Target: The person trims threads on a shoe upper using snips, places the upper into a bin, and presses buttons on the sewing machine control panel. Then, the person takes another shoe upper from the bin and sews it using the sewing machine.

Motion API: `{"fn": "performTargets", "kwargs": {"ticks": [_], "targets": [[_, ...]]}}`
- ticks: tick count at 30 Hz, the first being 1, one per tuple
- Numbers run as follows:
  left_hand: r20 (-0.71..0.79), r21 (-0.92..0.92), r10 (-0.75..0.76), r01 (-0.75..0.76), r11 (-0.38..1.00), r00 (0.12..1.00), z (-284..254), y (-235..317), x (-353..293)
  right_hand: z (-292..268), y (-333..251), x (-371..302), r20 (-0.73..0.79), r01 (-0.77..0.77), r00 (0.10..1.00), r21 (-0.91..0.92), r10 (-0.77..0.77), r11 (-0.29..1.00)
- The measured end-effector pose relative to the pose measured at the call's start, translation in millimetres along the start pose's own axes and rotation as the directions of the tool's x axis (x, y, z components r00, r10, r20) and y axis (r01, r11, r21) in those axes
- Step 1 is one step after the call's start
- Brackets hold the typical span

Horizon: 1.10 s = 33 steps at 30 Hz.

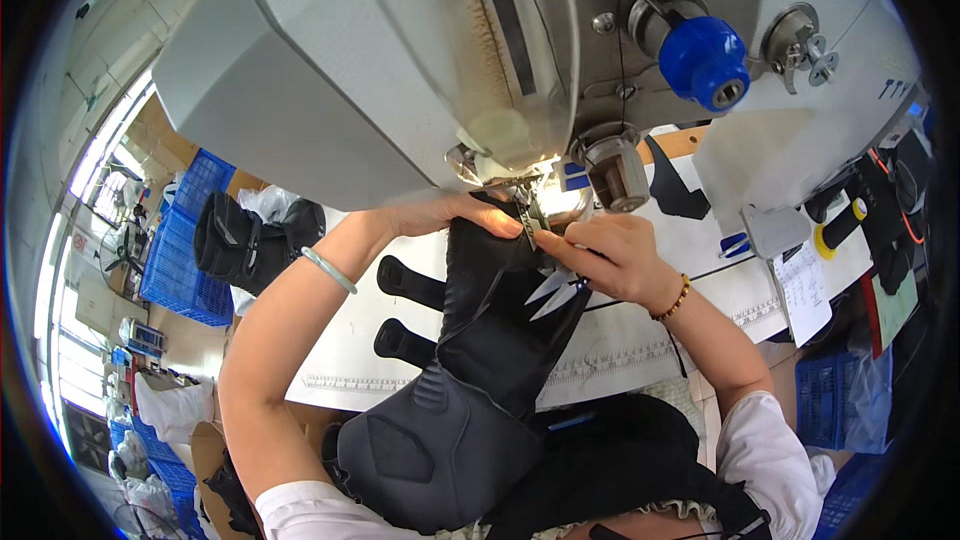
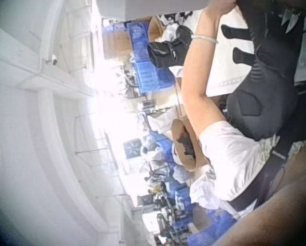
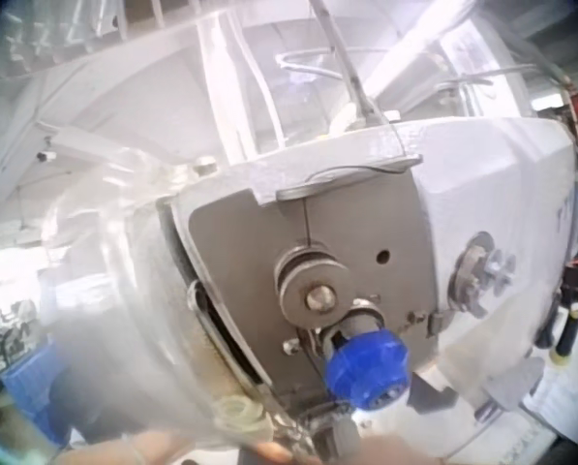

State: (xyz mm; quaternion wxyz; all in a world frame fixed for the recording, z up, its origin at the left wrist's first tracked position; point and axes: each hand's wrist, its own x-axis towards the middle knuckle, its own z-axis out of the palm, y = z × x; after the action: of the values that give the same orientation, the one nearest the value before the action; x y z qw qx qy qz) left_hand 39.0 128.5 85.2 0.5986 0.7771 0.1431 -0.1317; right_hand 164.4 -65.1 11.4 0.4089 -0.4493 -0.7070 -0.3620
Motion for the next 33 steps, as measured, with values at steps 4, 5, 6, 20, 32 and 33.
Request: {"fn": "performTargets", "kwargs": {"ticks": [4, 5, 6, 20, 32, 33], "targets": [[-0.054, 0.054, 0.016, -0.013, 0.998, 0.998, 2, -4, 2, -1, -2, 0, 0.006, -0.059, 0.998, 0.042, 0.059, 0.997], [-0.053, 0.014, 0.008, -0.008, 1.000, 0.999, 3, -4, 1, -1, -1, 0, -0.004, -0.062, 0.998, 0.059, 0.063, 0.996], [-0.072, -0.010, -0.024, 0.024, 1.000, 0.997, 4, -3, 0, 0, -1, 0, -0.011, -0.075, 0.997, 0.079, 0.076, 0.994], [-0.102, 0.147, 0.147, -0.131, 0.980, 0.984, 2, 4, -3, 4, -2, -3, 0.017, -0.156, 0.988, 0.126, 0.155, 0.980], [-0.308, 0.588, 0.024, 0.170, 0.791, 0.951, -2, 19, -7, 4, -12, 0, 0.037, -0.241, 0.970, 0.137, 0.239, 0.961], [-0.319, 0.587, -0.003, 0.201, 0.784, 0.948, -2, 21, -8, 4, -12, 0, 0.051, -0.266, 0.964, 0.155, 0.261, 0.951]]}}
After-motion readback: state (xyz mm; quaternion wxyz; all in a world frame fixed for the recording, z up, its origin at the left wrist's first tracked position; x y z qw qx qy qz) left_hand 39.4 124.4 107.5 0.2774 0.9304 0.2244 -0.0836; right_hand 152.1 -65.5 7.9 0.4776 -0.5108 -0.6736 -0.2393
